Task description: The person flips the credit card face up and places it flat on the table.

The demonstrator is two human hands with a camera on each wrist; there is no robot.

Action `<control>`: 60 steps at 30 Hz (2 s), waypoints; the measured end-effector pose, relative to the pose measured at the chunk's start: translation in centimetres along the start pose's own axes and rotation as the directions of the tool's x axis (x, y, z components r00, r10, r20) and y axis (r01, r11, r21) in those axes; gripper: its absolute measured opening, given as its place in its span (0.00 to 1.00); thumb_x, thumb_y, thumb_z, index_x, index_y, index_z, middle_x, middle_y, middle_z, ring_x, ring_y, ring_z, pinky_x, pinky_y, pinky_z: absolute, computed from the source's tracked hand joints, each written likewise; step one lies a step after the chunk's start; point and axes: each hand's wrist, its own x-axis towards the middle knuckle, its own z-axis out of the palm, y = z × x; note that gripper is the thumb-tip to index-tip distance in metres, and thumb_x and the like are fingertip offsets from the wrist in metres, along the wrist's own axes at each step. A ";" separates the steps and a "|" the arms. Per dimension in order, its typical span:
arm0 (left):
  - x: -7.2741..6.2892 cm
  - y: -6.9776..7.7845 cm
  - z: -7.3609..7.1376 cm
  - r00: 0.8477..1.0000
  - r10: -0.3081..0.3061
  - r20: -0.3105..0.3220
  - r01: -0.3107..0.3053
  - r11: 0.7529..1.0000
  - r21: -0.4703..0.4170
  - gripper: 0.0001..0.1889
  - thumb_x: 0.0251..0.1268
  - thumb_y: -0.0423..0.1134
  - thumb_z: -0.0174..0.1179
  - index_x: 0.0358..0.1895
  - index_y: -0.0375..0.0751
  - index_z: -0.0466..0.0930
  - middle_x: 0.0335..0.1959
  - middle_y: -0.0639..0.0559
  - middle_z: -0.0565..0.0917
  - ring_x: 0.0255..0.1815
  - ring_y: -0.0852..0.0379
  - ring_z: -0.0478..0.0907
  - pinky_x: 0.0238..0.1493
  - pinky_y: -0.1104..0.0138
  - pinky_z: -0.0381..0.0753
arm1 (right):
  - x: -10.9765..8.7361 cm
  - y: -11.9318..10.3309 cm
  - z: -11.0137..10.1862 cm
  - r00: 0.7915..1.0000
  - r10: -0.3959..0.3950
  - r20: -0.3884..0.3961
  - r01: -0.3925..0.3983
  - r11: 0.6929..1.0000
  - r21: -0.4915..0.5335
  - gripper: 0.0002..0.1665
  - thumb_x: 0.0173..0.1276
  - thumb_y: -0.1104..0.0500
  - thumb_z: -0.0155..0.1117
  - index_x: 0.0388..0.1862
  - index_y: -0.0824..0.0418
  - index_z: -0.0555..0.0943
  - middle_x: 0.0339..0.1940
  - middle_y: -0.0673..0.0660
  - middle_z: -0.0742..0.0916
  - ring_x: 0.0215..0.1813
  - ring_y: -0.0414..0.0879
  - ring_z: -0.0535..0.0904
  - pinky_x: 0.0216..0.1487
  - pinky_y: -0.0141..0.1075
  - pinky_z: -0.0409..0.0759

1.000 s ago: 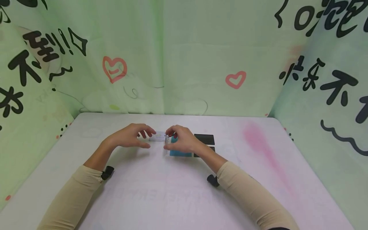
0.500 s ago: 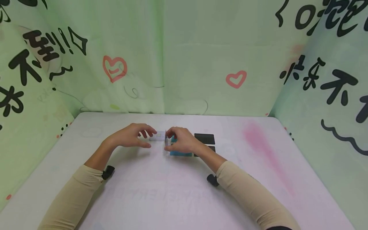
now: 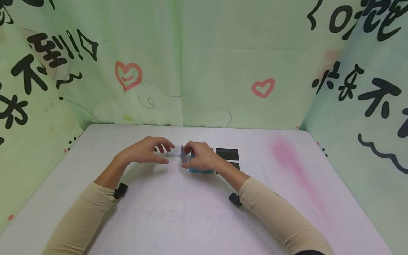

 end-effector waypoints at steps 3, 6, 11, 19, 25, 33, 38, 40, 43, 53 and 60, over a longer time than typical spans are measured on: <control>0.1 0.1 0.0 1.000 -0.002 0.001 0.002 1.000 0.001 0.30 0.61 0.45 0.74 0.67 0.42 0.79 0.56 0.45 0.85 0.56 0.47 0.82 0.57 0.54 0.78 | 0.0 -0.1 -0.1 1.000 -0.004 0.004 0.004 1.000 -0.003 0.32 0.62 0.50 0.78 0.62 0.60 0.80 0.54 0.55 0.87 0.57 0.51 0.82 0.61 0.46 0.81; 0.1 0.2 -0.1 1.000 -0.001 0.000 0.001 1.000 0.004 0.31 0.61 0.45 0.74 0.67 0.42 0.79 0.56 0.45 0.85 0.57 0.46 0.82 0.58 0.53 0.78 | 0.0 -0.1 -0.2 1.000 -0.002 0.005 0.002 1.000 -0.001 0.32 0.62 0.51 0.79 0.62 0.61 0.79 0.54 0.56 0.87 0.56 0.51 0.82 0.60 0.46 0.82; 0.0 0.3 0.0 1.000 0.006 -0.004 -0.006 1.000 0.006 0.31 0.61 0.45 0.75 0.67 0.41 0.79 0.56 0.45 0.85 0.56 0.48 0.82 0.58 0.53 0.78 | 0.0 -0.1 -0.1 1.000 0.002 0.002 -0.002 1.000 -0.011 0.32 0.62 0.50 0.79 0.62 0.61 0.80 0.53 0.56 0.87 0.55 0.51 0.82 0.59 0.45 0.82; 0.0 0.1 0.1 1.000 0.016 -0.010 -0.016 1.000 0.001 0.32 0.61 0.46 0.74 0.68 0.41 0.78 0.56 0.46 0.85 0.56 0.49 0.82 0.58 0.53 0.78 | 0.2 -0.3 0.0 0.999 -0.030 0.016 0.031 0.999 -0.039 0.32 0.61 0.50 0.79 0.61 0.63 0.82 0.52 0.54 0.88 0.55 0.52 0.82 0.58 0.43 0.80; 0.0 0.2 0.2 1.000 0.023 -0.017 -0.023 1.000 -0.016 0.32 0.61 0.46 0.75 0.68 0.44 0.78 0.55 0.47 0.85 0.56 0.48 0.82 0.61 0.51 0.77 | 0.3 -0.6 -0.1 0.998 -0.058 0.008 0.058 0.997 -0.056 0.32 0.61 0.50 0.78 0.60 0.63 0.83 0.51 0.55 0.88 0.55 0.53 0.81 0.57 0.43 0.79; -0.1 0.5 0.2 0.999 0.034 -0.020 -0.034 0.999 -0.027 0.31 0.61 0.46 0.75 0.67 0.45 0.78 0.54 0.50 0.85 0.56 0.48 0.82 0.61 0.50 0.78 | 0.4 -0.6 0.1 0.998 -0.067 -0.006 0.066 0.995 -0.072 0.30 0.60 0.49 0.79 0.58 0.62 0.84 0.47 0.54 0.88 0.52 0.52 0.81 0.53 0.42 0.78; 0.0 0.6 0.3 0.999 0.041 -0.023 -0.041 0.999 -0.021 0.31 0.61 0.48 0.75 0.66 0.44 0.79 0.54 0.52 0.85 0.55 0.48 0.82 0.61 0.50 0.78 | 0.3 -0.7 0.1 0.997 -0.078 -0.008 0.077 0.994 -0.076 0.30 0.61 0.49 0.79 0.58 0.62 0.84 0.49 0.54 0.88 0.52 0.51 0.81 0.54 0.42 0.77; 0.0 0.7 0.3 0.999 0.046 -0.027 -0.047 0.999 -0.020 0.30 0.60 0.48 0.76 0.65 0.44 0.80 0.54 0.52 0.85 0.54 0.49 0.83 0.60 0.51 0.78 | 0.2 -0.7 0.1 0.996 -0.085 -0.009 0.084 0.993 -0.077 0.30 0.61 0.49 0.78 0.59 0.62 0.84 0.50 0.54 0.88 0.53 0.51 0.80 0.53 0.43 0.77; 0.0 0.9 0.4 0.998 0.056 -0.034 -0.056 0.998 -0.009 0.29 0.60 0.47 0.76 0.64 0.43 0.81 0.53 0.53 0.86 0.53 0.51 0.82 0.59 0.51 0.78 | 0.2 -0.8 0.1 0.996 -0.093 -0.014 0.092 0.993 -0.078 0.30 0.61 0.49 0.78 0.59 0.62 0.84 0.51 0.54 0.88 0.54 0.52 0.80 0.53 0.43 0.76; 0.2 1.2 0.5 0.997 0.060 -0.056 -0.059 0.998 0.018 0.28 0.57 0.44 0.78 0.61 0.43 0.84 0.51 0.52 0.86 0.52 0.52 0.82 0.53 0.57 0.80 | 0.2 -0.9 0.2 0.994 -0.103 -0.037 0.100 0.991 -0.089 0.30 0.60 0.48 0.78 0.59 0.59 0.84 0.51 0.54 0.87 0.54 0.49 0.78 0.53 0.42 0.75; 0.3 1.0 0.7 0.995 0.070 -0.067 -0.068 0.997 0.039 0.27 0.55 0.43 0.79 0.59 0.42 0.84 0.49 0.52 0.85 0.50 0.52 0.83 0.51 0.59 0.80 | 0.0 -1.0 0.2 0.993 -0.116 -0.038 0.112 0.989 -0.095 0.31 0.60 0.48 0.78 0.60 0.58 0.83 0.51 0.55 0.85 0.56 0.51 0.77 0.55 0.43 0.75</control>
